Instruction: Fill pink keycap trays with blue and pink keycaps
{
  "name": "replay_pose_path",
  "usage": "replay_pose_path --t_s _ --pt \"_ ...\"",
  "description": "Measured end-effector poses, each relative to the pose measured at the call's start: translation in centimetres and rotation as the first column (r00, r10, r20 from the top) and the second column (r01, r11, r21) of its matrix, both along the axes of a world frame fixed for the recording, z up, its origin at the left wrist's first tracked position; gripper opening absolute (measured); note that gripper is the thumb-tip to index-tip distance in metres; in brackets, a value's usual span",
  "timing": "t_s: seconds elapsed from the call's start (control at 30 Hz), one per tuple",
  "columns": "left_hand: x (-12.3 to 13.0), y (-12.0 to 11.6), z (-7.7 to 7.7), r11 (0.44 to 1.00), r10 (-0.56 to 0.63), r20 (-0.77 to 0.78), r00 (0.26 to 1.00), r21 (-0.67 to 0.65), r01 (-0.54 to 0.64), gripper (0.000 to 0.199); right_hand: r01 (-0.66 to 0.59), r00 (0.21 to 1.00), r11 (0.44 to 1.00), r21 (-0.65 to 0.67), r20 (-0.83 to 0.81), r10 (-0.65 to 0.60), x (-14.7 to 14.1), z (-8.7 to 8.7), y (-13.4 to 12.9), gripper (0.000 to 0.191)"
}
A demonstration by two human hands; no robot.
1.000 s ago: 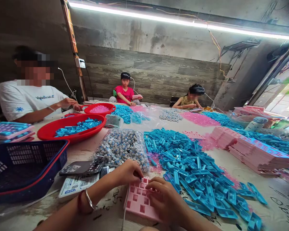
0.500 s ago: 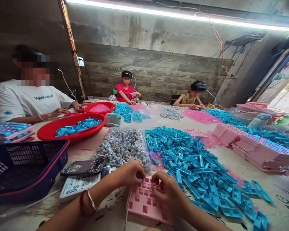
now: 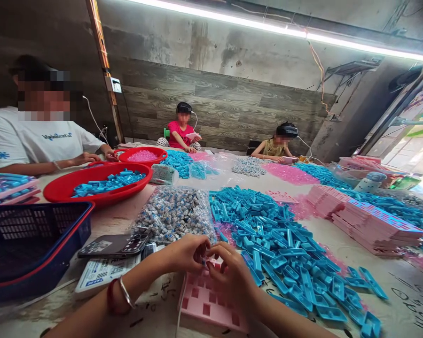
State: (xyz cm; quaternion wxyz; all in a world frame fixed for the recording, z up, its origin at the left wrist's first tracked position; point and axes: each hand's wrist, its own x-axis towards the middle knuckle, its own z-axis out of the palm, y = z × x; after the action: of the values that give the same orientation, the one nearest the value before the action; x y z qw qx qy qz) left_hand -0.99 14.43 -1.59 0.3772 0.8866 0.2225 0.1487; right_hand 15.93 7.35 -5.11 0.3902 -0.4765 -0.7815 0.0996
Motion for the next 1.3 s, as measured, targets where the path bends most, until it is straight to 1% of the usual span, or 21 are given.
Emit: replay_pose_path --t_s 0.13,0.27,0.43,0.53,0.63,0.73,0.83,0.97,1.03,1.13,1.3 --pt "0.0 -0.1 0.2 1.000 0.002 -0.001 1.000 -0.023 -0.002 0.024 -0.047 0.998 0.998 0.041 0.040 0.046 0.1 -0.4 0.3 0.020" --pt "0.0 0.0 0.1 1.000 -0.015 -0.010 1.000 -0.004 0.015 0.027 -0.052 0.998 0.998 0.027 0.047 0.051 0.0 -0.5 0.2 0.020" --pt "-0.4 0.2 0.0 0.997 -0.044 0.005 0.999 -0.059 0.044 0.040 -0.047 0.998 0.999 -0.008 0.042 0.048 0.0 -0.5 0.1 0.014" --pt "-0.5 0.4 -0.1 0.997 -0.035 0.022 0.999 -0.067 0.037 0.044 -0.061 0.998 0.998 -0.009 0.024 0.061 0.0 -0.6 0.2 0.013" --pt "-0.6 0.5 -0.2 0.998 -0.032 0.031 0.999 -0.061 0.034 0.040 -0.085 0.996 0.996 0.006 0.016 0.085 0.1 -0.6 0.3 0.007" --pt "-0.5 0.5 -0.2 0.998 -0.020 0.039 0.999 -0.052 0.022 0.031 -0.106 0.994 0.994 -0.009 0.030 0.106 0.1 -0.3 0.4 0.004" --pt "-0.5 0.5 -0.1 0.999 0.018 0.040 0.999 -0.045 -0.016 0.026 -0.099 0.992 0.995 -0.025 0.070 0.100 -0.2 0.3 0.1 0.008" --pt "-0.6 0.2 0.1 1.000 0.019 0.052 0.998 -0.019 -0.018 0.024 -0.072 0.981 0.996 -0.059 0.175 0.081 -0.7 1.1 -0.4 0.016" --pt "-0.6 0.1 0.0 1.000 0.006 0.064 0.998 -0.002 -0.006 0.024 -0.078 0.978 0.995 -0.065 0.190 0.089 -0.8 1.1 -0.5 0.018" --pt "-0.6 0.2 -0.2 1.000 0.000 0.061 0.998 0.005 0.000 0.027 -0.135 0.974 0.989 -0.061 0.177 0.144 -0.5 0.6 -0.1 0.019" --pt "-0.5 0.5 -0.5 1.000 0.017 -0.017 1.000 -0.009 -0.018 0.029 -0.194 0.961 0.980 -0.051 0.190 0.200 0.1 0.1 0.6 0.019"
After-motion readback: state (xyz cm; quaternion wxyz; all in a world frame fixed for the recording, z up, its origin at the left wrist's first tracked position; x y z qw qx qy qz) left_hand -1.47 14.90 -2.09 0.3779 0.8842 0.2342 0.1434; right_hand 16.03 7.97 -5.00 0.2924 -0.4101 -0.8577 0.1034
